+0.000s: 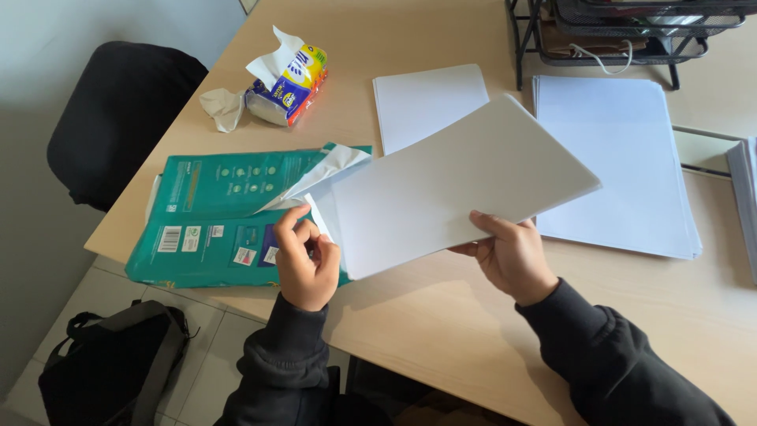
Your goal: Counting and organizing white paper sheets to place them into a paper package on a desk.
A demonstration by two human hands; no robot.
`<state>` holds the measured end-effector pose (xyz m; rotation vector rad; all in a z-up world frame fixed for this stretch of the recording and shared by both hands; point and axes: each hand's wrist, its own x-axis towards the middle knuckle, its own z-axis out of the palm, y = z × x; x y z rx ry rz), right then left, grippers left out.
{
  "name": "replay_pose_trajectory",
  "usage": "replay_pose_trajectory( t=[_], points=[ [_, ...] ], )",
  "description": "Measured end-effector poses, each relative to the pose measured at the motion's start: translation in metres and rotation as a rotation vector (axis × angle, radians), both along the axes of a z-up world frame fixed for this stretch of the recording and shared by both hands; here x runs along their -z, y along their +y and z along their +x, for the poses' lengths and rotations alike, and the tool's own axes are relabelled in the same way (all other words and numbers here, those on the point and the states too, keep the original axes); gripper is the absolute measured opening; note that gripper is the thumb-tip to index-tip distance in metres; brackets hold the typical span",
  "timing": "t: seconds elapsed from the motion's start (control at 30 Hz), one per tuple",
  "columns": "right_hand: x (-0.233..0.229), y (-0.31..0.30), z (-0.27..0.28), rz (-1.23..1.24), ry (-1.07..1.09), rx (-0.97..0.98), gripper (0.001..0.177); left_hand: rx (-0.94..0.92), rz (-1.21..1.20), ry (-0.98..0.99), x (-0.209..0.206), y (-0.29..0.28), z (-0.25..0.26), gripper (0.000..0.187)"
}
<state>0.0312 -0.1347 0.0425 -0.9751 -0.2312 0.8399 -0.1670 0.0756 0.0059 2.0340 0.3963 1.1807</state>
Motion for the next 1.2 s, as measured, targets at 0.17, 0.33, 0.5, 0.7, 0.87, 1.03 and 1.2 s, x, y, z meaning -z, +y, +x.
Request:
replay_pose_trajectory(
  t=[0.17,0.33,0.5,0.7,0.87,1.03,1.2],
  points=[
    [0.01,0.01,-0.017,0.022,0.026,0.062,0.04,0.031,0.052,0.008,-0.004,-0.003,-0.005,0.052],
    [0.016,0.012,-0.017,0.038,-0.027,0.058,0.038,0.046,0.104,0.0,-0.011,0.0,-0.012,0.049],
    [0.031,0.016,-0.027,0.012,-0.033,0.109,0.035,0.113,0.042,0.038,-0.011,-0.002,-0.007,0.042],
    [0.033,0.023,-0.041,0.015,-0.02,0.122,0.029,0.089,0.071,0.049,-0.013,-0.001,-0.007,0.038],
    [0.041,0.022,-0.045,0.085,-0.082,0.109,0.027,0.03,0.109,0.012,-0.011,0.002,-0.011,0.035],
    [0.049,0.021,-0.052,0.073,-0.05,0.179,0.029,0.083,0.088,0.025,-0.022,0.001,-0.012,0.03],
    [0.046,0.02,-0.055,0.117,-0.168,0.169,0.025,0.14,0.194,0.097,-0.026,0.005,-0.019,0.021]
  ],
)
